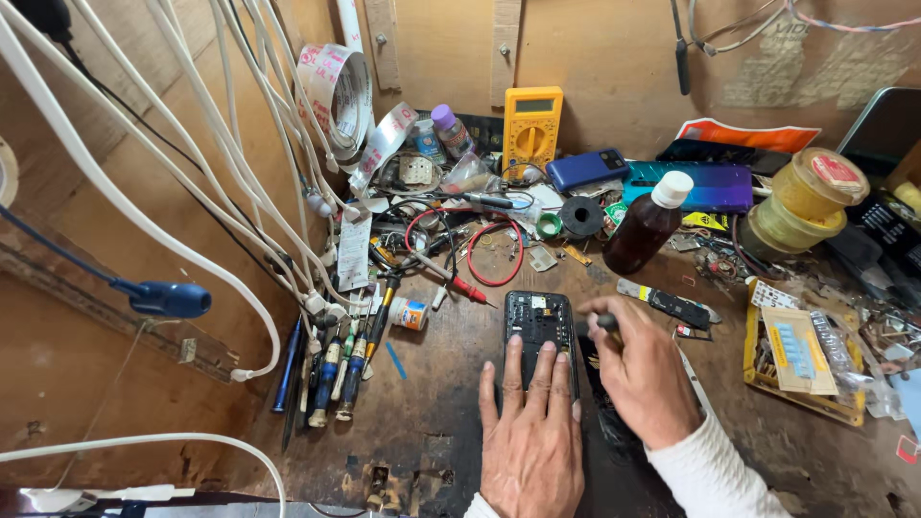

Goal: The person uses a small screwdriver to work on the internal components of a disassembled mobile phone. They carefully place the screwdriver tip onto a specific part of the circuitry and press down firmly while holding the phone body with their other hand.

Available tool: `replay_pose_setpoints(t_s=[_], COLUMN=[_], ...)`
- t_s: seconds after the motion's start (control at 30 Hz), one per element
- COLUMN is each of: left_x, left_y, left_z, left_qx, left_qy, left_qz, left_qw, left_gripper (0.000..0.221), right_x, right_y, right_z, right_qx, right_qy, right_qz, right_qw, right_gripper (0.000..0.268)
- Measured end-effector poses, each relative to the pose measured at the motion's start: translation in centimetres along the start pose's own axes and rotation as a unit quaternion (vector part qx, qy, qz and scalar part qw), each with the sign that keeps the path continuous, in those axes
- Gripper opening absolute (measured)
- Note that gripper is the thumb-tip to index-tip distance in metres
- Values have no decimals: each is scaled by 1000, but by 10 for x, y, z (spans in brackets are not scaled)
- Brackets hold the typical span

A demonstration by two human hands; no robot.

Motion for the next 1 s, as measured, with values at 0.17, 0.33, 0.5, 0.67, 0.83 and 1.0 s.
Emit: replay_pose_setpoints(t_s=[0.17, 0.33, 0.5, 0.67, 0.83, 1.0], left_x=[-1, -2, -2, -3, -3, -4], left_y=[1, 0, 2, 4, 6, 3], left_z=[-1, -2, -1, 1, 3, 0], left_qx=[5, 0, -1, 4, 3, -5], left_qy=[-14, -13, -13, -15, -12, -5], left_qz=[6, 7, 3, 3, 1, -14], left_qw=[1000, 1000, 1000, 1000, 1000, 1000], left_gripper=[52, 51, 50, 51, 53, 53], right_x=[-10, -35, -45, -43, -40, -47], right_y=[7, 18, 21, 21, 21, 22], right_z=[-30, -51, -57, -60, -60, -63], right_qx=[17, 90, 142, 141, 141, 128], right_qy=[-28, 55, 41, 71, 83, 98], right_qz=[-13, -95, -92, -80, -49, -20], right_qw=[999, 990, 985, 984, 985, 987], right_gripper=[14, 17, 21, 25, 30, 34])
Point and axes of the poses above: each hand's wrist, its own z-axis away from the middle knuckle, its own y-axis out of the palm, x = y × z, the point moved 3 cm from there along -z, towards the middle knuckle, and after that the axes turned 14 degrees about -z, right-handed, at the moved point
